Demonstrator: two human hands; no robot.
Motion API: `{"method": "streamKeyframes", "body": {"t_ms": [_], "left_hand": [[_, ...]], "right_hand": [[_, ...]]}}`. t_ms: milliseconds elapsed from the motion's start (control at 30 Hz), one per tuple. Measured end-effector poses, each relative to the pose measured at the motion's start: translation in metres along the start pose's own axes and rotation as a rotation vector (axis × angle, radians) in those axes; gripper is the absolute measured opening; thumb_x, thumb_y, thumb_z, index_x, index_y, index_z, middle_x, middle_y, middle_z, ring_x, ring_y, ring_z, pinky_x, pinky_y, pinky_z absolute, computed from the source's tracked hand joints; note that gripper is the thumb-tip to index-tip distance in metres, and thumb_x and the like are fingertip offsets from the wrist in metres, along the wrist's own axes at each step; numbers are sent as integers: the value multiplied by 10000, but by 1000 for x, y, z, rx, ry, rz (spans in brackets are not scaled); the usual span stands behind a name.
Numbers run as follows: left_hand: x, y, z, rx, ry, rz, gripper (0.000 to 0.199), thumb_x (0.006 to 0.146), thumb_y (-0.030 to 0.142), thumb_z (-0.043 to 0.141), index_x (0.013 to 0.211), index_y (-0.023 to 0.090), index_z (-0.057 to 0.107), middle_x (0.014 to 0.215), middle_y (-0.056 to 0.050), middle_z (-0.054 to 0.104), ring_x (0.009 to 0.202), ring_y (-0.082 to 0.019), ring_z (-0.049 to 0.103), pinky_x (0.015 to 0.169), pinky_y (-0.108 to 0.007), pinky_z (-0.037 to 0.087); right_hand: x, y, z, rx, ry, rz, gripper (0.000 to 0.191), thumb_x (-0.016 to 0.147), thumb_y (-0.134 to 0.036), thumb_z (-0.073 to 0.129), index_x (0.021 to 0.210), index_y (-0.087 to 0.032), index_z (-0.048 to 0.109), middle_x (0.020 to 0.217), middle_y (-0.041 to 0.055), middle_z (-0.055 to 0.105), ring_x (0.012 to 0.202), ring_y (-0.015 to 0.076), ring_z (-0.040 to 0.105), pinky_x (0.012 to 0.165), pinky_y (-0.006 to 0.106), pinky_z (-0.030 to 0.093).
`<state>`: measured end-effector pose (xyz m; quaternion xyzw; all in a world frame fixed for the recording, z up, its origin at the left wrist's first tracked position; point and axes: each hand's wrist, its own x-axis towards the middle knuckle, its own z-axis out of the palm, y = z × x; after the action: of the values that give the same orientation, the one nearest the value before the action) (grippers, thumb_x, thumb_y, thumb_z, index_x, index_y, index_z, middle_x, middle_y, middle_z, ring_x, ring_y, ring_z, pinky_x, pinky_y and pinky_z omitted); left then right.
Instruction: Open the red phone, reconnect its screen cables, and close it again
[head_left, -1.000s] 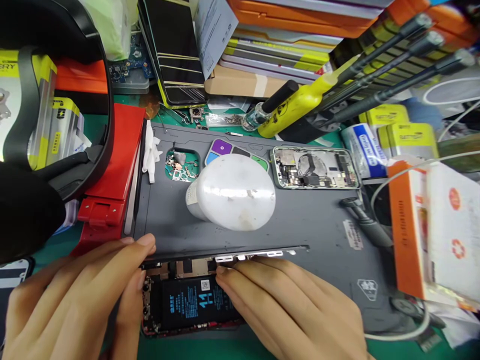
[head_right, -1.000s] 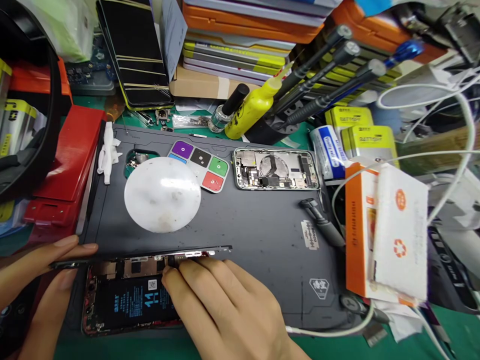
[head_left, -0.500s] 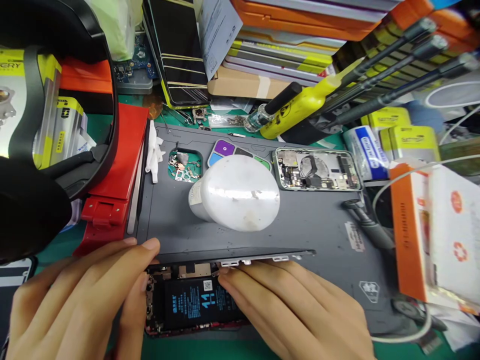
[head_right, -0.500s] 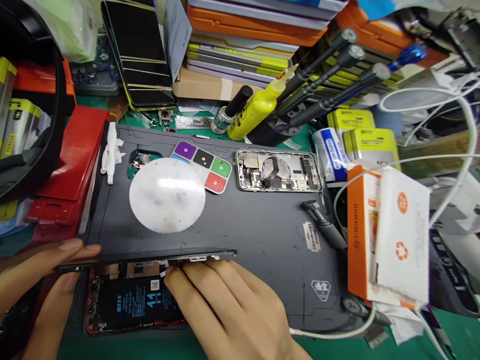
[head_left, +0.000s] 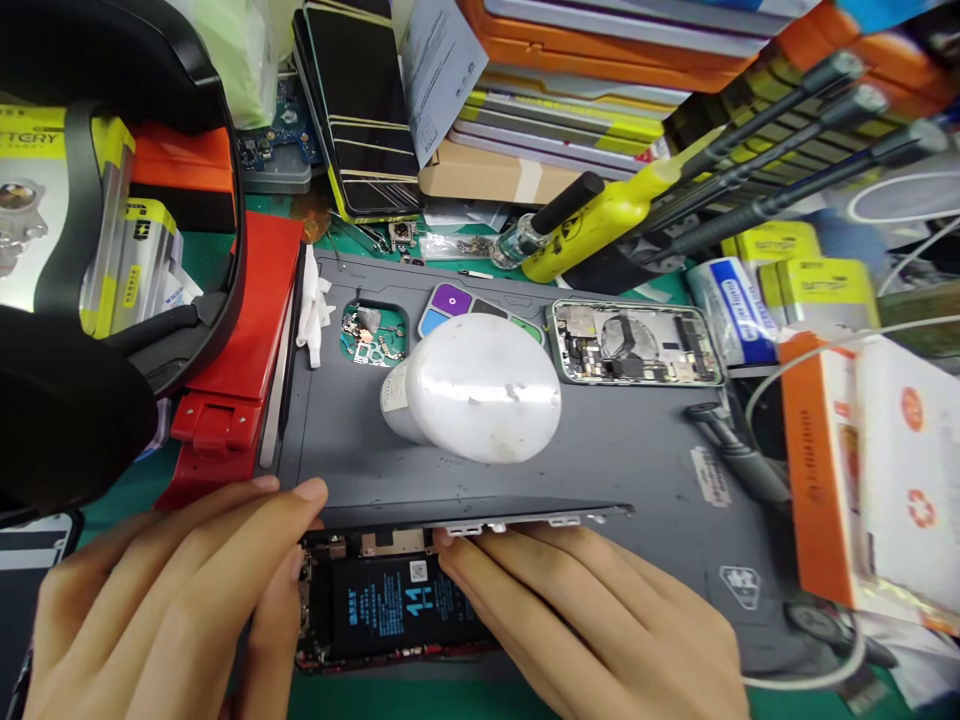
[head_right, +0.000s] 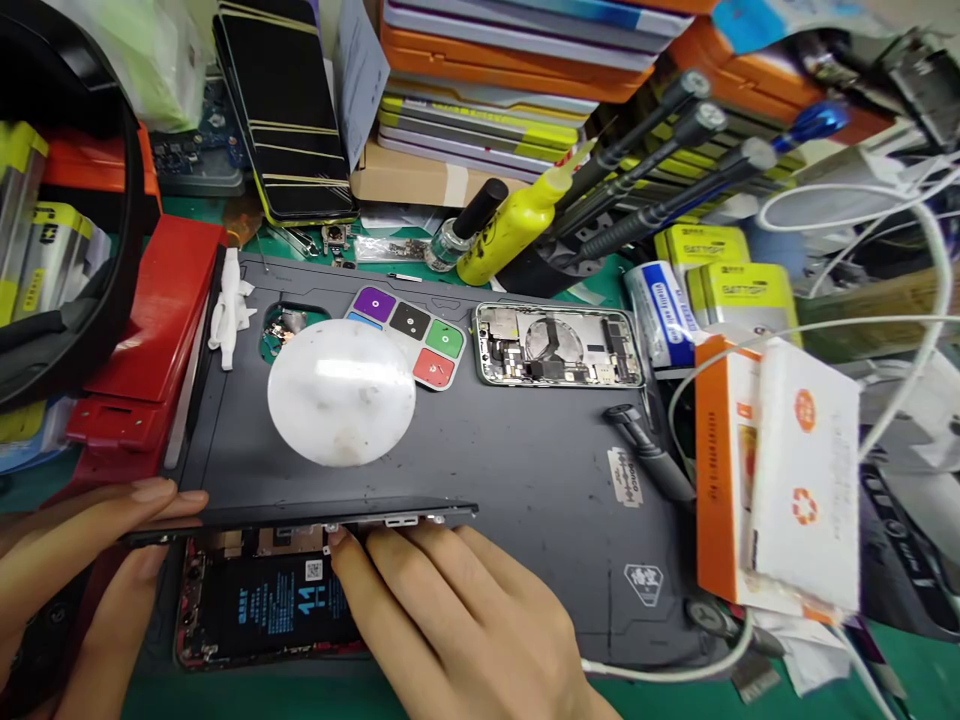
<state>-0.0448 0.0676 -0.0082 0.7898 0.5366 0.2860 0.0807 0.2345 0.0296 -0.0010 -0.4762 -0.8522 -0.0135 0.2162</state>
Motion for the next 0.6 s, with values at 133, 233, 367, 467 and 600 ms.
{"method": "streamKeyframes", "body": {"t_ms": [133, 233, 367, 467, 600], "left_hand": [[1, -2, 1, -12, 12, 30, 520, 996, 324, 672, 1456, 565, 641, 1178, 152, 837, 1002, -214, 812, 1025, -466, 541], [-1, 0, -2, -19, -28, -16, 473, 1003, 323, 676, 1410, 564, 659, 1168, 146, 841, 1024, -218, 815, 1033, -472, 541], [-4, 4, -6, 27, -79, -72, 423, 1019, 364, 680, 1388, 571, 650, 1184, 136, 838, 1028, -222, 823, 1118, -475, 525], [-4, 6, -6, 43, -70, -81, 477, 1017, 345, 675, 1423, 588, 624, 1193, 137, 834, 1048, -227, 824, 1158, -474, 529], [-2, 8, -5, 41, -65, -105, 443, 1040, 369, 643, 1427, 583, 626, 1249, 142, 821, 1106, -227, 812, 1183, -483, 524]], "right_hand": [[-5, -1, 0, 23, -21, 17, 257, 1053, -64, 558, 1202, -139, 753, 1063, 70, 832, 984, 191, 720, 859, 343, 539], [-6, -3, 0, 11, -8, 31, 241, 1022, -55, 607, 1189, -142, 758, 1071, 74, 838, 994, 203, 745, 859, 355, 553], [-5, -7, 1, -51, 21, 2, 205, 1018, -69, 618, 1156, -133, 756, 1030, 79, 841, 976, 230, 757, 863, 385, 555], [-3, -9, 0, -82, 7, -15, 183, 1039, -97, 600, 1135, -128, 753, 1029, 86, 840, 971, 236, 753, 849, 389, 546], [-3, -9, 2, -110, 8, -42, 277, 1084, -127, 478, 1144, -115, 749, 1049, 101, 833, 995, 256, 733, 836, 405, 519]]}}
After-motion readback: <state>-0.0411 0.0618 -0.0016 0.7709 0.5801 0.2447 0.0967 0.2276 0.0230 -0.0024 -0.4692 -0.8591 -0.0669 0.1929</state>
